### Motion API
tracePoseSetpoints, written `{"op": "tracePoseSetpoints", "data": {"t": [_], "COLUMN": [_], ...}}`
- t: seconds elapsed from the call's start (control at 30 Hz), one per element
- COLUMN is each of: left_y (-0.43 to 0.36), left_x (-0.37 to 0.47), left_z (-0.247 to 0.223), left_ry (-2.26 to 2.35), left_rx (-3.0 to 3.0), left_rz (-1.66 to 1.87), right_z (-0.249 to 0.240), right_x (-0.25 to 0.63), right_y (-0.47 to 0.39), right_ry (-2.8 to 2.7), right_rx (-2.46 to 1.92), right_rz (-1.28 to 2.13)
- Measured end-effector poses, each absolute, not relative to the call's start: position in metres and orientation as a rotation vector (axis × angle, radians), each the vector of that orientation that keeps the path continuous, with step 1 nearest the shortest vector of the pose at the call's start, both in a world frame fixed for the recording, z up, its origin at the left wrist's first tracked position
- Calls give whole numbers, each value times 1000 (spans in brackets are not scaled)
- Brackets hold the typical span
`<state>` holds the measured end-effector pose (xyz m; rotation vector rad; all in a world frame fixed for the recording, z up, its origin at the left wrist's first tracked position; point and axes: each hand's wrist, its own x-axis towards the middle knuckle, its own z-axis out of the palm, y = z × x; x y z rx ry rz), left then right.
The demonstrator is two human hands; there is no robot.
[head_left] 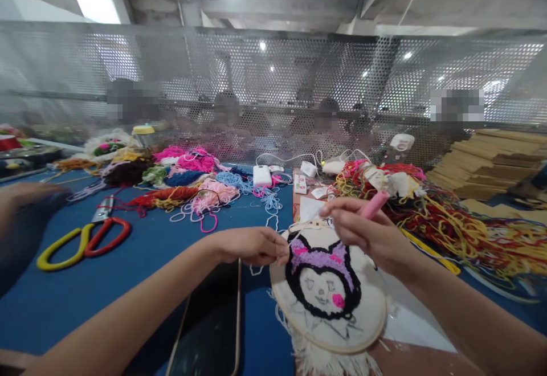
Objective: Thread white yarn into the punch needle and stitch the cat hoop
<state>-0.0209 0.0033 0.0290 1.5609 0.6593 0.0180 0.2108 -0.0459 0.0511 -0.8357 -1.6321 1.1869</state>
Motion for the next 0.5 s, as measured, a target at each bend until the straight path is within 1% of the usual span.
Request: {"op": "tracePoseSetpoints", "data": {"t": [0.1,0.2,0.3,0.37,0.43,0.5], "left_y": [7,8,8,7,3,-3], "left_x": [-19,-17,-18,-21,-22,-23], "left_z": [27,29,32,34,36,40], "left_ry": [783,793,685,599,531,474], "left_rx": [1460,1417,1401,1403,1440,1518], "left_rz": [238,465,653,702,642,456], "right_z": [57,52,41,34,29,25], "right_x": [200,194,195,199,205,209], "right_y": [-65,-69,-58,-46,-35,-26], "right_ry": [-2053,-2333,-2488,-2475,-2351,-2203], "right_rx": [-830,-901,-1030,-1128,-1205,-1248], "right_rz": [1401,1354,1057,813,661,580]}}
